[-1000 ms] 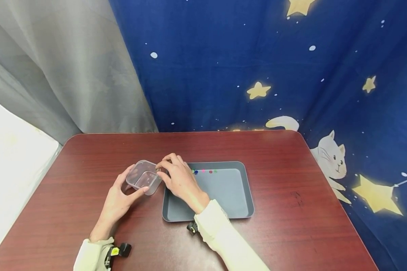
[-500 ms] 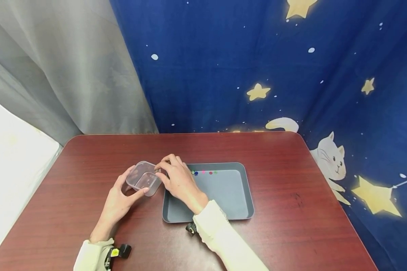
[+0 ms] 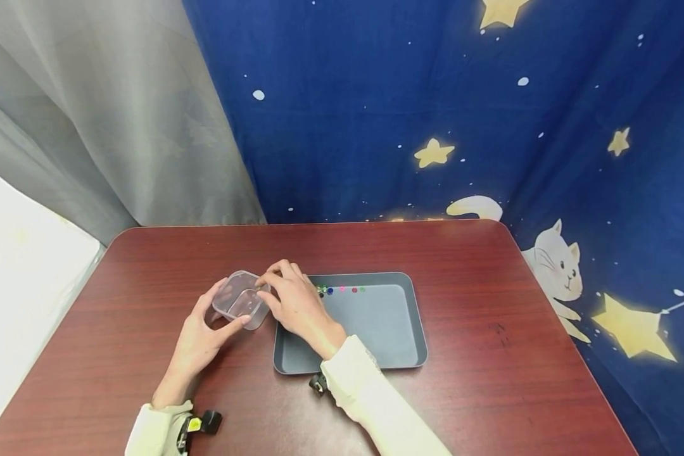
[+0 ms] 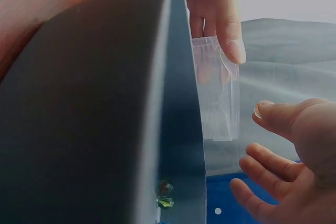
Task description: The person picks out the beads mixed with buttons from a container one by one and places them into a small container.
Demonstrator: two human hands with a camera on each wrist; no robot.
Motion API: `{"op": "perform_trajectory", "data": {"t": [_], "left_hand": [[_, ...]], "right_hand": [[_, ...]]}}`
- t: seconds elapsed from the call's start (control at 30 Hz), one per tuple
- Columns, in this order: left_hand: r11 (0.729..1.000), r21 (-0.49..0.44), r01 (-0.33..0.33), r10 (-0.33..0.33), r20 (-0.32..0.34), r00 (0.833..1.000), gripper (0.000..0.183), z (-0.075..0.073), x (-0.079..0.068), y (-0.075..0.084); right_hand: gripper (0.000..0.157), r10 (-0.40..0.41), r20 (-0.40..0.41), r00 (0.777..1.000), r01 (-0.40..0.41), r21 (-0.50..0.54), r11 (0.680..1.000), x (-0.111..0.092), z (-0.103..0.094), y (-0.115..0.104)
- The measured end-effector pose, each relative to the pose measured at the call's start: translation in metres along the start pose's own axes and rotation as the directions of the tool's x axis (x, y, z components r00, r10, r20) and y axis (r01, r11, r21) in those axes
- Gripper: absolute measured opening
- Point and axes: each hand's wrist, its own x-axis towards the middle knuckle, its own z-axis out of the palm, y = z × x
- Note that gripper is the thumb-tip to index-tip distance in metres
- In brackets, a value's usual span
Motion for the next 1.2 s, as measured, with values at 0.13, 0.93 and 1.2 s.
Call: {"op": "perform_trajectory", "data": {"t": [0.13,0.93,1.2], "left_hand": [[1.000,0.004,-0.006,0.006,-0.007,1.000,0.091,0.000,0.000,0.001],[1.000,0.016,0.006,-0.006,0.001,1.000,0.092,-0.002,0.000,-0.001],[1.000,0.013,0.004,-0.004,-0.001,1.000,0.092,-0.001,0.000,-0.001]], "right_hand": [[0.019,-0.002,0.002,1.000,0.002,0.001,1.000,0.001,0.001,-0.001],[0.022,-0.003,0.036,0.999,0.003,0.014,1.000,0.006,0.010,-0.007],[0.024,0.006,0.059,0.998,-0.007,0.008,1.000,0.008,0.011,-0.009]]}}
